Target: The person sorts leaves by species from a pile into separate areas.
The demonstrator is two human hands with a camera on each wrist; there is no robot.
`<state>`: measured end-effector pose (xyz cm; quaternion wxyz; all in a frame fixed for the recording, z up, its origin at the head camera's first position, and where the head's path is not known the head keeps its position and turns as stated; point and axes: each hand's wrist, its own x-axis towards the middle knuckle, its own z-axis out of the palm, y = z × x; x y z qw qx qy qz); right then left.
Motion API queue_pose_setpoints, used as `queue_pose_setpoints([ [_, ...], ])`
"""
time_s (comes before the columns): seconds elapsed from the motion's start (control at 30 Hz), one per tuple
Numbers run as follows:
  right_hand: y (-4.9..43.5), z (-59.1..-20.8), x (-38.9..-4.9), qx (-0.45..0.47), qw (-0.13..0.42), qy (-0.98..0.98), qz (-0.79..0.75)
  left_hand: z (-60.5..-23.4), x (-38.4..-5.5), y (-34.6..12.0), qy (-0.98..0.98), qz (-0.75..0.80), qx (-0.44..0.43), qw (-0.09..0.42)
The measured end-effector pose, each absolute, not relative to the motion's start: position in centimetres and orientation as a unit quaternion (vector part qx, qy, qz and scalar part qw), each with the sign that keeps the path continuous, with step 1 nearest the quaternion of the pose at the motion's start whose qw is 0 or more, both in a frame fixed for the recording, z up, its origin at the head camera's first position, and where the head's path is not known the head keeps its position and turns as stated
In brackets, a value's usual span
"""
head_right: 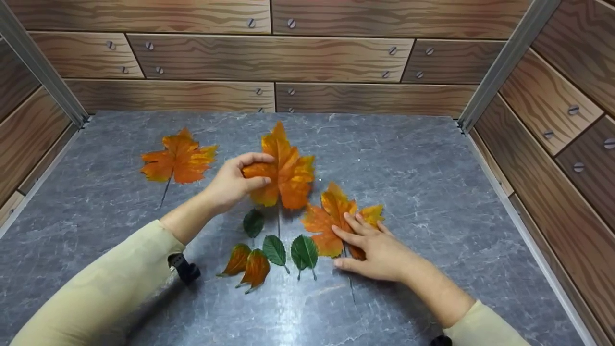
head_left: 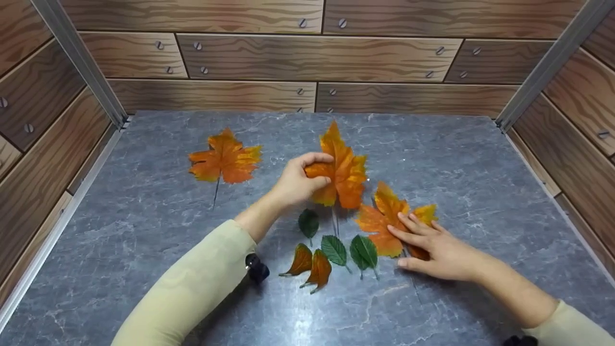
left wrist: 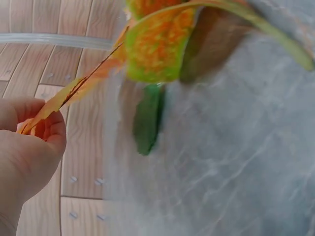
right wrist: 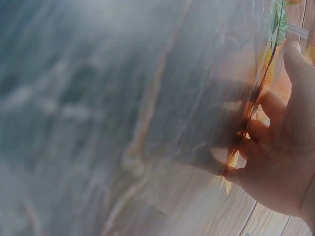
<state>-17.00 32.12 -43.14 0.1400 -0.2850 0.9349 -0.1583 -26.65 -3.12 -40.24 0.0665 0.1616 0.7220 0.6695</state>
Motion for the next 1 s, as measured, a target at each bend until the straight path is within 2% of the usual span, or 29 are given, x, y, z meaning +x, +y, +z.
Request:
queue_pose_setpoints([
  [0.23, 32.1, -43.1, -17.1, -0.285, 0.141, 0.935, -0.157, -38.6, -27.7, -5.0, 0.709, 0.685, 0.166, 0.013],
  [0.57, 32.0, -43.1, -17.1, -0.283, 0.145, 0.935, -0.155, -37.1, -30.6, -10.0, 0.722, 0.681, 0.115, -0.047],
  [1.0, 32.2, -43.3, -16.9, -0.287, 0.127, 0.937, -0.156, -41.4, -33.1, -12.5, 0.755, 0.655, 0.016, 0.001],
])
